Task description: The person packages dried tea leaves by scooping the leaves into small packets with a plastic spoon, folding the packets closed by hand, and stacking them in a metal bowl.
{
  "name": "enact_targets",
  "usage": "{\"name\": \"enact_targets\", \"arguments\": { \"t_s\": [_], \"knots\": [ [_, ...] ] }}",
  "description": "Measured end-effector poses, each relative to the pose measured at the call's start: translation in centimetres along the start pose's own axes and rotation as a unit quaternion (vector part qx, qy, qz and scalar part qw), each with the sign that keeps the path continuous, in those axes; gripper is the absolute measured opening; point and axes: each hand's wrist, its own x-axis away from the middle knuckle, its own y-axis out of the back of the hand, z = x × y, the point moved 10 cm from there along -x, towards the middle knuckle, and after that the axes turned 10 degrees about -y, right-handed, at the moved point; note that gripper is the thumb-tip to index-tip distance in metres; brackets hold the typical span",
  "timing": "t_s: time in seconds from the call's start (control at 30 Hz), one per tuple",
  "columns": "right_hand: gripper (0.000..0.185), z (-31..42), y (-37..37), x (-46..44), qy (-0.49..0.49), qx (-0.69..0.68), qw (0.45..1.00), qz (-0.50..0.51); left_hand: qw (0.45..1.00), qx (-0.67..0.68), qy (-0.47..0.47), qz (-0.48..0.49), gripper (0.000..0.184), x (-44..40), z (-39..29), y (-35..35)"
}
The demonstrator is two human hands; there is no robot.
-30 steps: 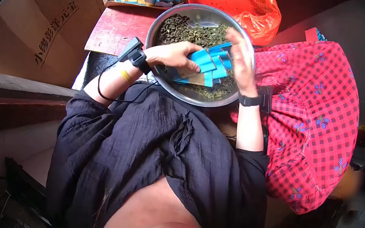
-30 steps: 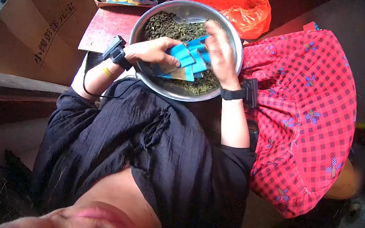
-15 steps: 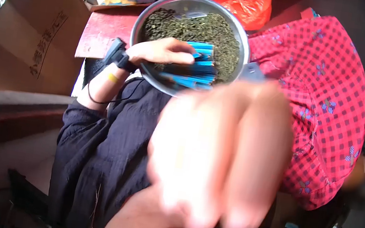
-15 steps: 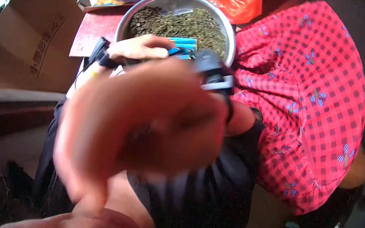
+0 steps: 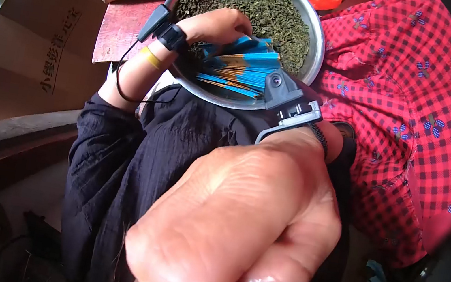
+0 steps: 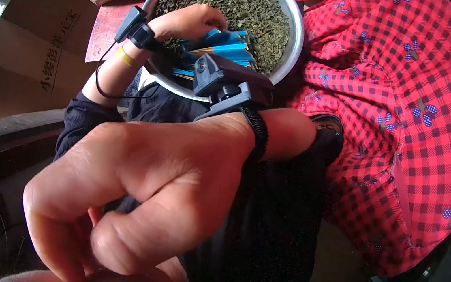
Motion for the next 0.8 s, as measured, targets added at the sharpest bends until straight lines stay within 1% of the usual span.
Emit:
{"name": "enact_targets", "arguments": {
  "t_s": [0.1,0.13,0.17,0.23,0.27,0.3,0.33,0.37,0.4,0.43,0.47,0.5,0.53,0.57,0.6,0.63,0.67,0.7,0.73,0.77,0.8],
  "knots": [
    [0.016,-0.3,0.2,-0.3,0.008,-0.009,1.000,-0.013,0.994,-0.023,-0.008,0.106,0.030,0.2,-1.7,-1.5],
    [0.015,-0.5,0.2,-0.4,0.010,-0.013,1.000,-0.016,0.989,-0.009,-0.027,0.146,0.032,0.4,-2.3,-2.2],
    [0.014,-0.7,0.3,-0.5,0.011,-0.016,1.000,-0.019,0.989,-0.009,-0.024,0.145,0.032,0.7,-2.4,-2.2],
    [0.013,-0.7,0.8,-0.4,0.011,-0.022,0.999,-0.030,0.986,0.063,-0.035,0.148,0.031,0.8,-3.4,-2.7],
    [0.012,-0.7,0.9,-0.4,0.010,-0.022,0.999,-0.036,0.971,0.085,0.007,0.223,0.041,1.2,-3.2,-4.0],
    [0.011,-0.6,1.1,-0.4,0.009,-0.023,0.999,-0.042,0.971,0.087,0.007,0.223,0.041,1.0,-2.3,-4.6],
    [0.011,-0.9,1.1,-0.2,0.008,-0.025,0.999,-0.042,0.964,0.152,-0.022,0.215,0.044,1.1,-2.4,-5.0],
    [0.011,-1.3,1.5,0.1,0.003,-0.008,0.997,-0.073,0.952,0.218,-0.051,0.208,0.046,1.1,-2.6,-5.5],
    [0.012,-1.5,1.9,0.6,-0.002,0.010,0.995,-0.104,0.958,0.185,-0.056,0.213,0.047,1.2,-1.7,-5.8],
    [0.013,-1.4,3.7,1.2,-0.007,0.028,0.991,-0.131,0.946,0.233,0.029,0.223,0.045,2.8,-4.4,-4.0],
    [0.013,-1.0,4.7,1.6,-0.012,0.046,0.987,-0.154,0.930,0.272,-0.006,0.248,0.042,2.8,-4.4,-4.5],
    [0.014,-2.8,2.3,1.0,-0.018,0.065,0.982,-0.175,0.911,0.308,-0.041,0.270,0.040,2.7,-3.7,-5.1],
    [0.015,-0.2,12.0,4.9,-0.025,0.083,0.977,-0.195,0.914,0.307,-0.039,0.263,0.040,2.2,-1.1,-6.4],
    [0.016,-0.3,12.9,5.3,-0.033,0.104,0.970,-0.216,0.915,0.344,-0.069,0.197,0.031,1.1,1.5,-7.2],
    [0.017,-0.4,13.5,5.4,-0.041,0.127,0.962,-0.238,0.910,0.379,-0.100,0.132,0.024,0.3,2.5,-6.7],
    [0.020,0.6,17.6,6.8,-0.069,0.281,0.904,-0.315,0.955,0.220,-0.046,0.194,0.018,1.7,-1.2,-4.0],
    [0.025,0.3,21.2,9.7,-0.161,0.284,0.850,-0.413,0.963,0.202,-0.032,0.173,0.018,1.7,-2.1,-3.2],
    [0.027,-0.9,26.2,12.9,-0.207,0.375,0.781,-0.454,0.971,0.187,-0.018,0.151,0.018,1.6,-2.0,-2.3],
    [0.027,-2.5,29.5,15.5,-0.267,0.457,0.718,-0.451,0.972,0.183,-0.022,0.146,0.018,1.4,-1.5,-2.1],
    [0.028,-3.6,31.8,17.7,-0.322,0.532,0.646,-0.443,0.973,0.177,-0.059,0.137,0.019,1.1,-1.0,-2.1],
    [0.029,-4.1,32.8,19.0,-0.397,0.581,0.568,-0.426,0.972,0.170,-0.096,0.128,0.020,1.0,-1.1,-1.7]
  ]
}}
